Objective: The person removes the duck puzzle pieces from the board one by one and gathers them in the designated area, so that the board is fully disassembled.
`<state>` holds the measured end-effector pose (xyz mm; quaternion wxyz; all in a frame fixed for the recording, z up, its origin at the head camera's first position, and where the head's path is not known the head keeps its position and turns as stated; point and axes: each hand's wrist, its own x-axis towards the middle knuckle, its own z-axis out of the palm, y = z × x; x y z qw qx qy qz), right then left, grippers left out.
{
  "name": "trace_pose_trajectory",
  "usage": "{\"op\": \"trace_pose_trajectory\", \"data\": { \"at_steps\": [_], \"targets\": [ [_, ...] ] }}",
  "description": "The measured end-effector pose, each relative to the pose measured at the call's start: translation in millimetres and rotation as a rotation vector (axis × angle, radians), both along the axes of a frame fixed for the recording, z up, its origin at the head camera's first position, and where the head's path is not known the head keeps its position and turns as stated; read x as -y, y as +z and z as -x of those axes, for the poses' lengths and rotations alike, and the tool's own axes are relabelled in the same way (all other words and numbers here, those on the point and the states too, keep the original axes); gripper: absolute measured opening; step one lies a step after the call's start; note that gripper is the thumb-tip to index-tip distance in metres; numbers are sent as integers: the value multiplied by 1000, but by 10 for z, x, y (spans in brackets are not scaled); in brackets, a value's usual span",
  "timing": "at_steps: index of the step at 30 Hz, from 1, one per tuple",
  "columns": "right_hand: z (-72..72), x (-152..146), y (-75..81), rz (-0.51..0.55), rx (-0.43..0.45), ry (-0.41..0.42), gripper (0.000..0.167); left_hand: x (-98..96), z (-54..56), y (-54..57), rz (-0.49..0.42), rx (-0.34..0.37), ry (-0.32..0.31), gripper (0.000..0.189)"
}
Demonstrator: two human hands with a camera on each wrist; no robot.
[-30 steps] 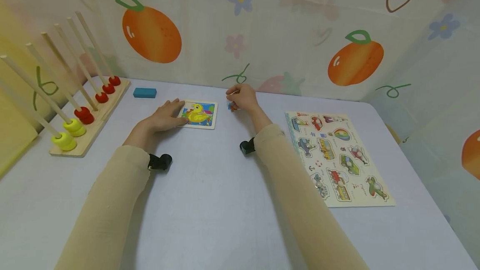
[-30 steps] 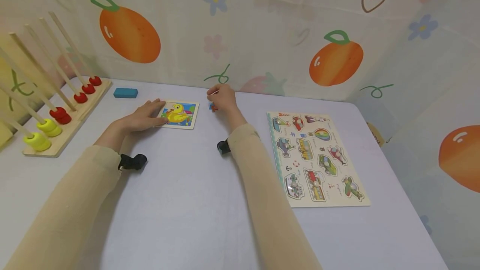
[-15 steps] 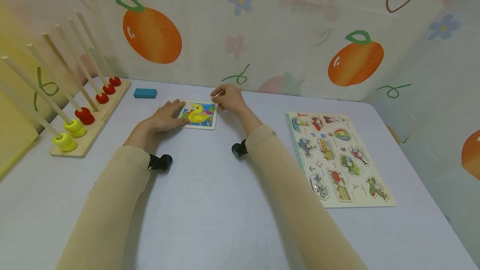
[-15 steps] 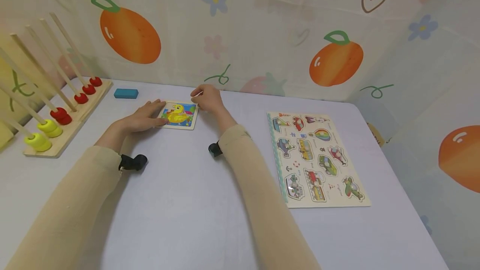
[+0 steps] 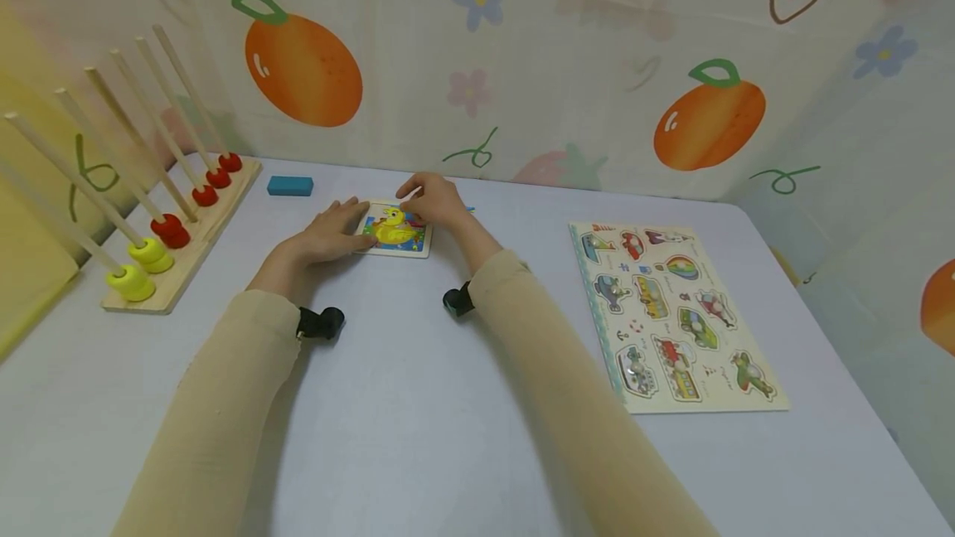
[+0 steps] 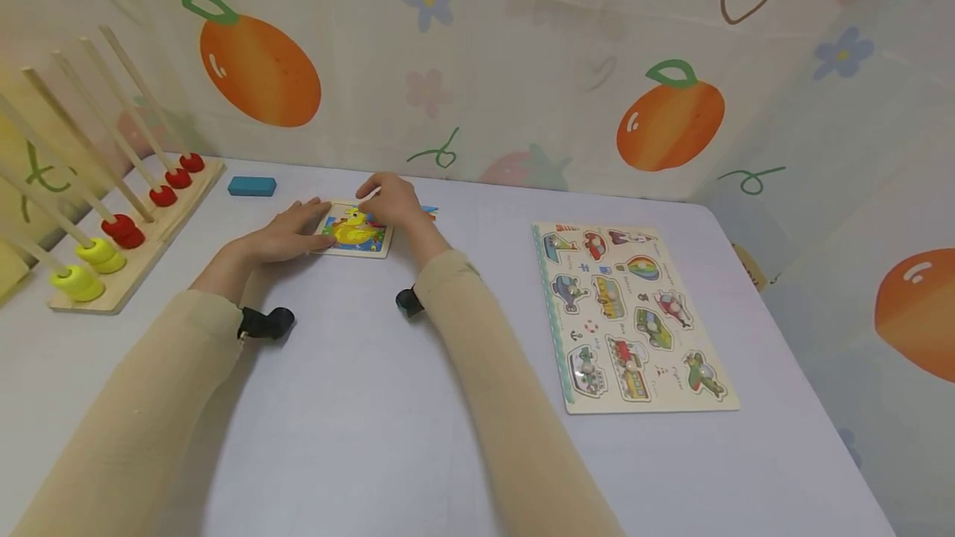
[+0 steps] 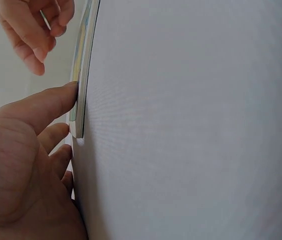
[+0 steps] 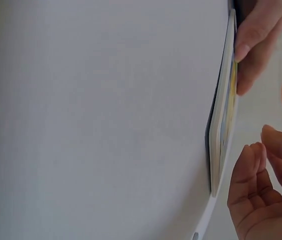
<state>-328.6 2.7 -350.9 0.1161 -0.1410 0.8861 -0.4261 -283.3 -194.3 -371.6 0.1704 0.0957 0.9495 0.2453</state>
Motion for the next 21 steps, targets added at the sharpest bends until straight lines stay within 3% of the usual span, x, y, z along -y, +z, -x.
{"op": "trace_pose_trajectory", "data": {
  "at_steps": [21],
  "targets": [
    [-10,150,-33,-218,-6,123,32,-4,-9,4,-1,-18,-19,77]
  ]
}}
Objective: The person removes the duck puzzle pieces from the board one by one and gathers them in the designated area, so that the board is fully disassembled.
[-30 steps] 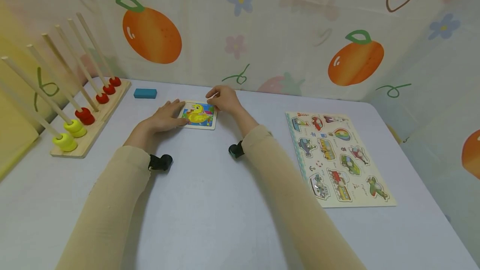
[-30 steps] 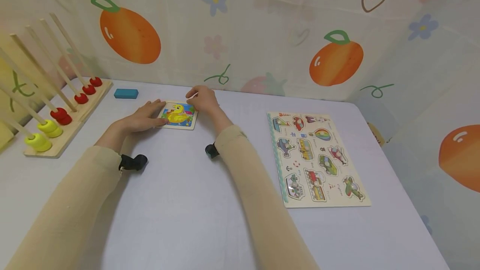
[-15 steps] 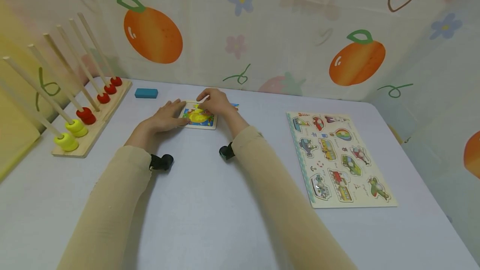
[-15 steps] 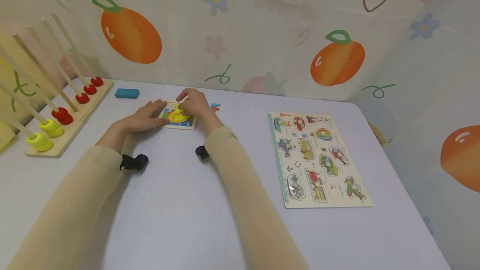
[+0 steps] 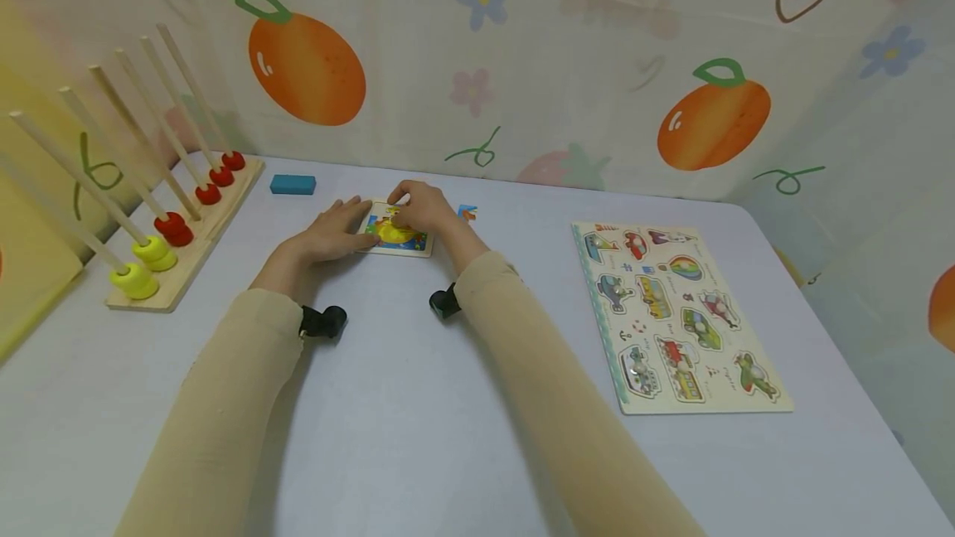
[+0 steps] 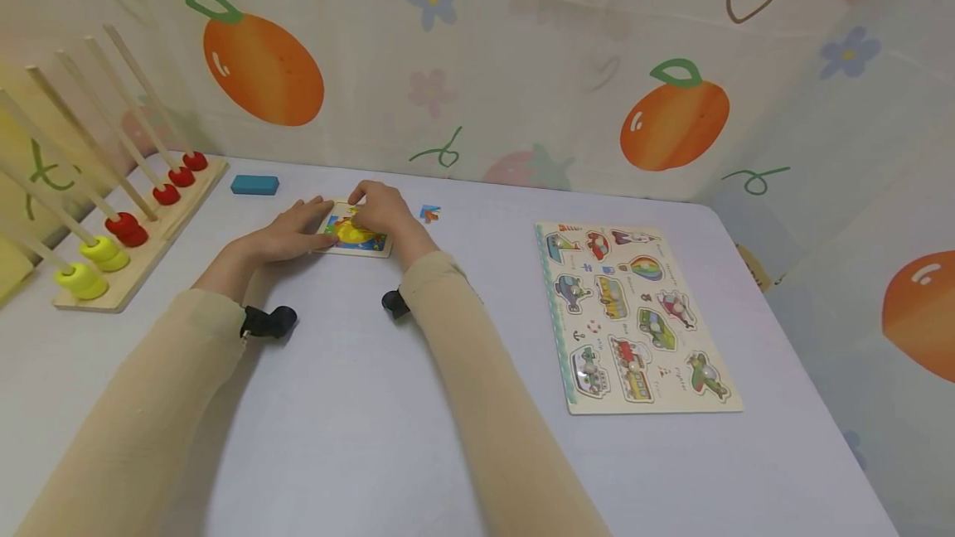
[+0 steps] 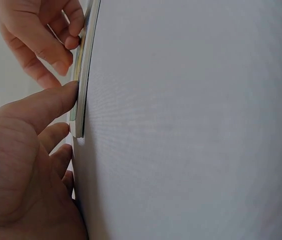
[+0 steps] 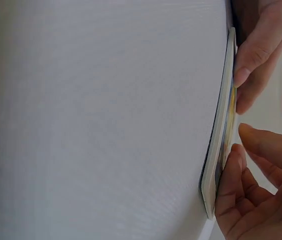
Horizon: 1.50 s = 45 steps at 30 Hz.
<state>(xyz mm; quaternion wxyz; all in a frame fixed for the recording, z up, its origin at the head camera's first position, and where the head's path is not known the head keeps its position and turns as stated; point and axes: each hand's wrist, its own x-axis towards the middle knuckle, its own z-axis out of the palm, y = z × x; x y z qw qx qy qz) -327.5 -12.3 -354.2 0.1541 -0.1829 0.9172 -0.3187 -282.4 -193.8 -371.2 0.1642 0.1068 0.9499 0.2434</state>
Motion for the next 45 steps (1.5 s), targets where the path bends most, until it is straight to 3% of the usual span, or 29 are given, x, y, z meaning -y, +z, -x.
{"op": "trace_pose_trajectory", "data": {
  "at_steps": [17,34,45],
  "targets": [
    [-4,-22,52,-82,53,71,39,-19,-12,13,-2,-6,-6,76],
    [17,-93,70,8,98,73,39,-9,22,-35,7,-2,1,77],
    [21,-77,56,30,101,73,39,-13,-1,8,6,7,8,78]
  ]
}}
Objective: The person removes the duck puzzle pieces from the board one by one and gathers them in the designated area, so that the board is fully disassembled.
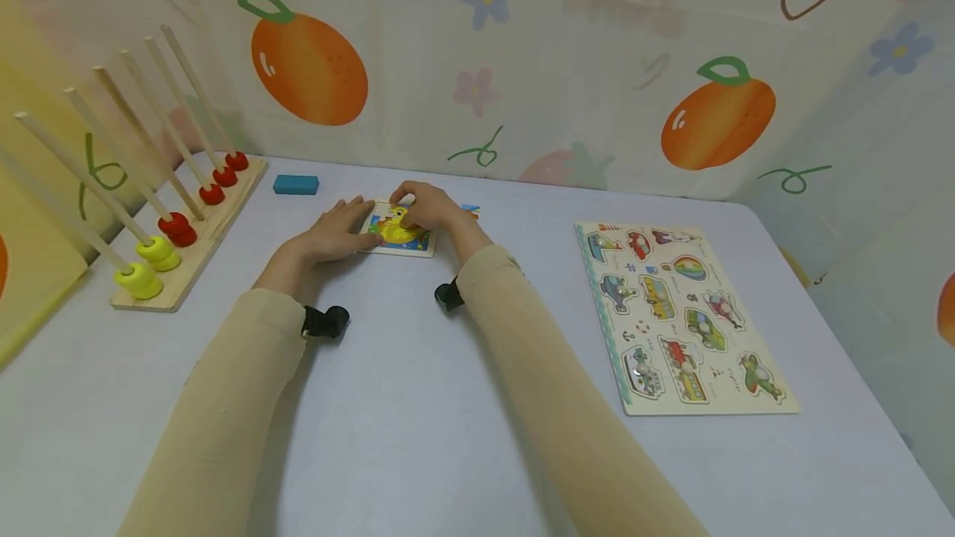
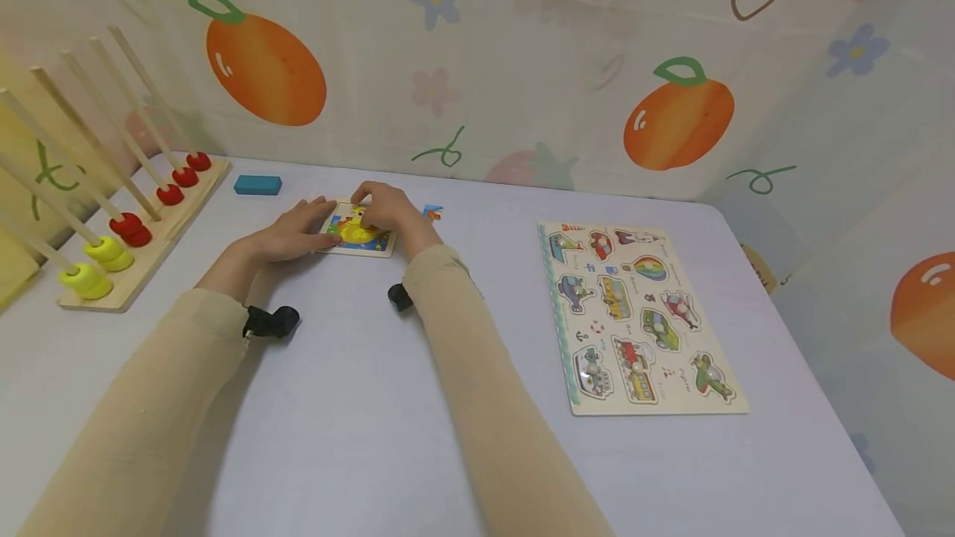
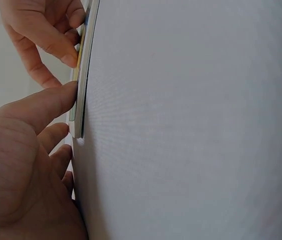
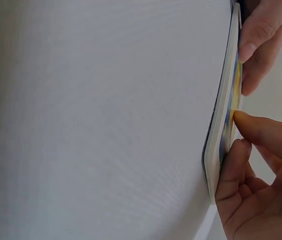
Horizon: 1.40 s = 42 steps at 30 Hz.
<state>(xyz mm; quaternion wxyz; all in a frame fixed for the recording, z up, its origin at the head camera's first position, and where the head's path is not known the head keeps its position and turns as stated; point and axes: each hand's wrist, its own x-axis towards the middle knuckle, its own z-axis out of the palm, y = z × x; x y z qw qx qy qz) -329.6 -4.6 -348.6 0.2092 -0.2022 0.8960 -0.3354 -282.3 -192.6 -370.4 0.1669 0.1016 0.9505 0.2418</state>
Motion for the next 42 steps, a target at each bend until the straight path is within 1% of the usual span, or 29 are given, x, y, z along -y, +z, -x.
{"op": "trace_pose_trajectory", "data": {
  "at_steps": [8,21,29,34,38,42],
  "targets": [
    [17,34,-1,-91,-7,14,40,3,-10,7,-3,-8,-7,77],
    [6,42,10,-77,7,1,39,-6,-12,4,-1,-8,-2,77],
    [9,32,-15,-33,-37,2,38,-5,-9,4,-2,-10,-3,77],
    [15,31,-17,-38,-47,-1,37,-7,-8,3,-3,-9,-3,77],
    [23,38,-12,-58,-30,-17,40,-3,-6,-2,-3,-8,-3,77],
    [25,38,-3,-83,8,-59,46,1,-3,-6,-5,-5,3,78]
  ]
}}
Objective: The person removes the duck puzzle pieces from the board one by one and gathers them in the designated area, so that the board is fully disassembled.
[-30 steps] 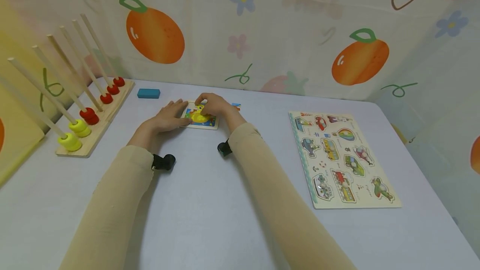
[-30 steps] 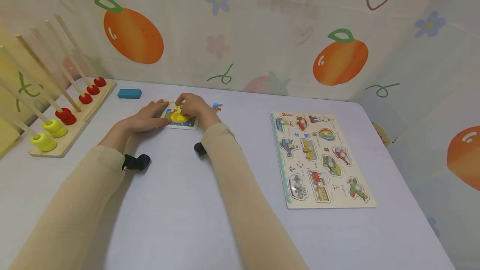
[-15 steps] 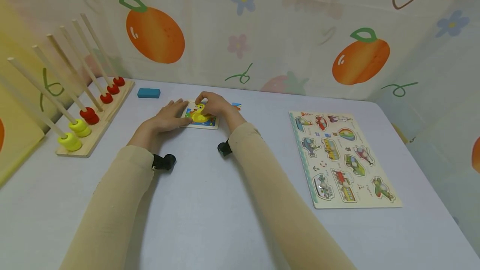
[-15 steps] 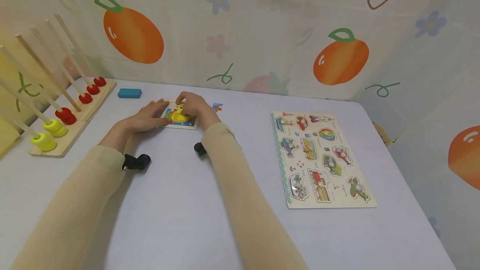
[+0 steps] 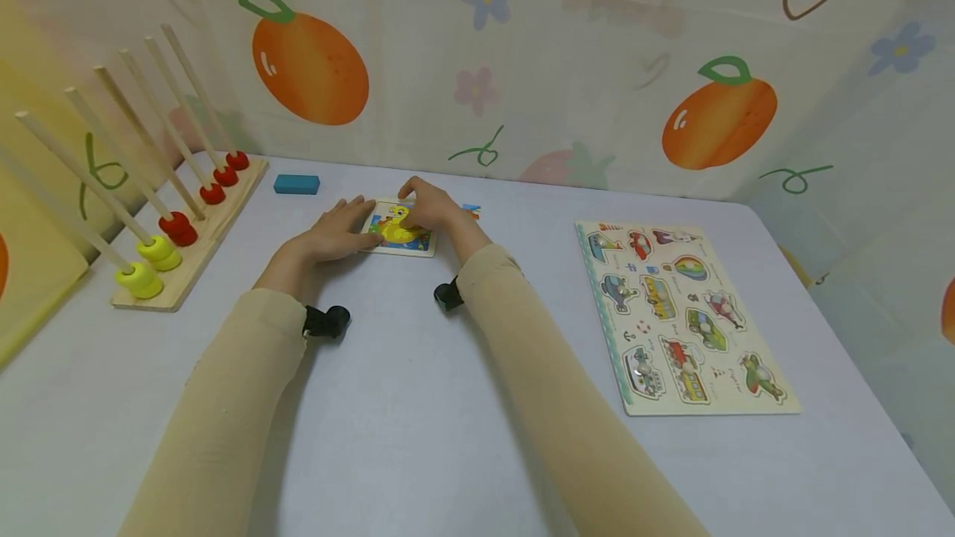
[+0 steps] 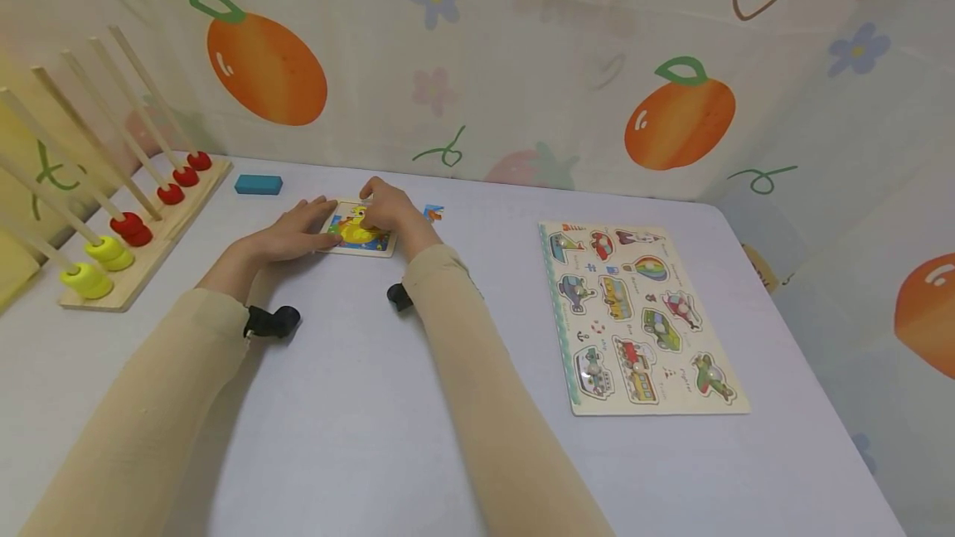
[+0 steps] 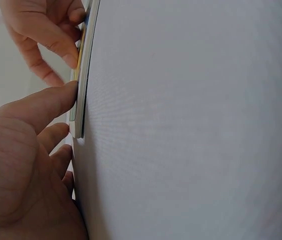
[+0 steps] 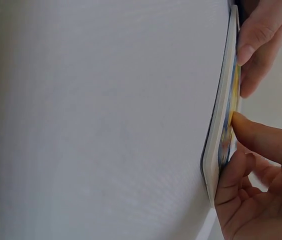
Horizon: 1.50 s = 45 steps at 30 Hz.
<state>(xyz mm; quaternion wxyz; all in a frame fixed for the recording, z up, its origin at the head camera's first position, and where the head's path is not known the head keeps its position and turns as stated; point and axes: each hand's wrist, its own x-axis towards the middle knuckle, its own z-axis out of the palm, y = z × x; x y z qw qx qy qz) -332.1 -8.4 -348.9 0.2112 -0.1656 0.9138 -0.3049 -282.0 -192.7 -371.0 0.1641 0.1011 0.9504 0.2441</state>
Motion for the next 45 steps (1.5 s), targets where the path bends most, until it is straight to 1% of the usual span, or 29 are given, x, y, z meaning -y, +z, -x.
{"op": "trace_pose_trajectory", "data": {
  "at_steps": [5,11,14,19,23,29,36,42,45],
  "targets": [
    [1,-18,-1,-15,7,-28,48,-5,3,3,6,2,2,78],
    [1,-41,-16,48,-6,-31,39,-16,-5,15,7,2,5,78],
    [1,-39,-24,63,-21,-16,36,-17,-12,22,5,0,2,77],
    [8,-9,-33,-5,-73,56,41,-12,-17,23,1,-4,-3,77],
    [6,21,-29,-44,-77,87,41,-7,-16,20,0,-8,-7,77],
    [-7,37,-24,-40,-78,86,37,-3,-19,23,-1,-9,-9,77],
    [-11,37,-14,-43,-58,74,40,9,-11,23,-1,-11,-21,77],
    [-18,35,-2,-52,-61,72,36,15,-4,19,1,-7,-25,77],
    [-28,23,-2,-32,-67,59,36,12,-6,20,3,-6,-23,77]
  ]
}}
